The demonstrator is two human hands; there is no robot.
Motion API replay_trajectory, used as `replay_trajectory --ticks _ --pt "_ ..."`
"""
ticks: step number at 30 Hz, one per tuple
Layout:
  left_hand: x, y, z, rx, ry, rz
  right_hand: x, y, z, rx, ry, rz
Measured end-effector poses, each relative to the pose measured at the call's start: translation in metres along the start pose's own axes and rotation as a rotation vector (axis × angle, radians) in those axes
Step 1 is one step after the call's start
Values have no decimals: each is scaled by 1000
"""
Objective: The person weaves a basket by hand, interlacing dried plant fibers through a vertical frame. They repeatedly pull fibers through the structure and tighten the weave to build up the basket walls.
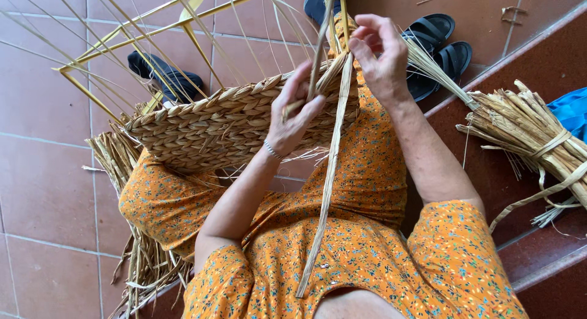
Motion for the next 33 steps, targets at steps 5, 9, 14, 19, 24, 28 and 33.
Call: replay_trajectory --ticks 5,9,14,19,24,28,33 --pt "-13 -28 36 -47 272 -206 81 12 26 187 -522 471" --pt "-49 -20 57 -56 626 -872 86 24 20 274 -633 545" --pt "-62 -7 47 353 448 -961 63 23 -3 295 -391 449" --pt "-100 -11 18 847 426 -35 66 25 -7 357 -270 386" --pt "-22 -13 -54 333 -381 -309 73 26 -9 389 -199 288" --pt "-40 -1 -84 -77 114 -923 60 24 -6 372 -52 179" --pt "-48 -21 -52 -314 517 -322 47 28 -8 360 -39 173"
Point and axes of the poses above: each hand's wrist, its own z-axis away from the middle knuckle, its own y-axis out of the palm, x = y × z, the point moved 8 cm from there along -z, towards the middle knuckle, and after that the axes turned 7 degrees about -z, right-handed, at the moved point
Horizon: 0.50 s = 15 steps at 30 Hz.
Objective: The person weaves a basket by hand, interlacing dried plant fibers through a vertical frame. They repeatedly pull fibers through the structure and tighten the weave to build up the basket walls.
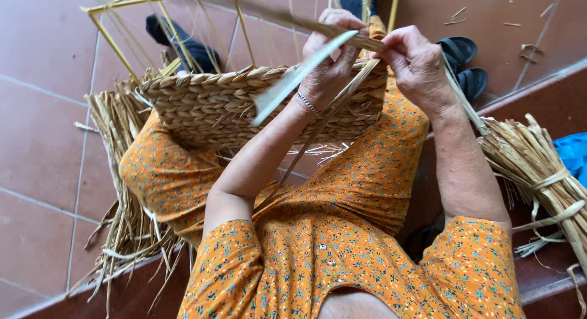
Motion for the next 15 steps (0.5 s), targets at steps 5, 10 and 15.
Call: replay_trajectory --ticks 5,10,15 --pt "12 -13 36 40 -488 686 14 5 -5 -118 -240 290" --pt "-44 -22 51 297 -206 250 23 15 -8 -91 -310 402" --pt "-39 -46 33 257 347 -832 34 15 -8 46 -329 437"
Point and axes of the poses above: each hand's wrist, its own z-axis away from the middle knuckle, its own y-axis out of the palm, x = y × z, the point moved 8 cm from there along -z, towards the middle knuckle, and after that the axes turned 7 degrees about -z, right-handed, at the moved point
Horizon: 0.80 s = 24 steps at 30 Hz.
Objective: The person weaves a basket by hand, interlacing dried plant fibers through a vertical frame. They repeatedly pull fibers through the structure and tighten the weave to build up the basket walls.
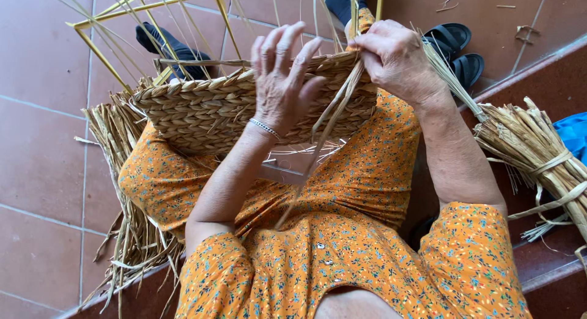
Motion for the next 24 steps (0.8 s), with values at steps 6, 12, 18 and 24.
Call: replay_trajectory --ticks 6,12,18,24 --pt "13 23 12 62 -29 -300 -18 1 1 -185 214 -133" --pt "-32 17 22 135 140 38 0 13 -5 -234 -13 78" --pt "16 16 0 -34 -233 387 8 10 -9 25 -88 -64" --pt "38 30 -16 -35 -405 794 0 11 -5 11 20 -103"
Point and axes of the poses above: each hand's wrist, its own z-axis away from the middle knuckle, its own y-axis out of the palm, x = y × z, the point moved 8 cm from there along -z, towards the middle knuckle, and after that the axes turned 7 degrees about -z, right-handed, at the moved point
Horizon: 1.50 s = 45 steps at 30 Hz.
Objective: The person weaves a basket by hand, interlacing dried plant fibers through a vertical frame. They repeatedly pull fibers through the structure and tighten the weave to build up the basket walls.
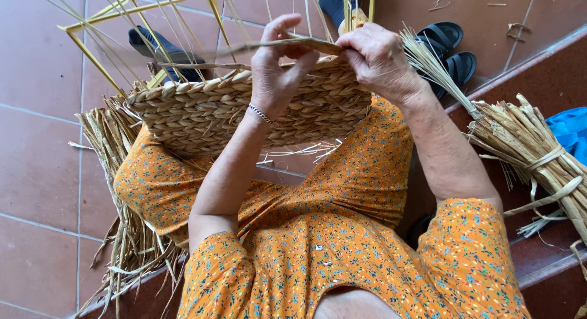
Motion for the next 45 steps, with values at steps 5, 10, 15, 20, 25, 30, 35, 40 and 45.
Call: replay_trajectory --ticks 5,10,15,20,25,30,35,40,45 --pt "14 39 -26 200 20 -625 -7 4 3 9 58 -16" --pt "24 38 -24 37 -62 -335 -9 -4 3 -30 59 -54" --pt "12 39 45 47 -267 488 -6 3 -4 -107 58 -72" --pt "-36 14 47 66 284 -349 3 10 -13 -21 -12 74" --pt "-13 -11 28 -35 329 -1148 8 10 -9 10 -56 79" --pt "10 3 52 79 410 -1272 -5 14 -7 -126 34 52" --pt "29 -12 58 263 58 -956 -9 16 -3 -297 0 119" --pt "-33 -9 69 38 388 -991 -9 35 -8 -282 -75 185" --pt "-33 -10 69 242 295 -1220 8 38 -9 -81 -190 177"
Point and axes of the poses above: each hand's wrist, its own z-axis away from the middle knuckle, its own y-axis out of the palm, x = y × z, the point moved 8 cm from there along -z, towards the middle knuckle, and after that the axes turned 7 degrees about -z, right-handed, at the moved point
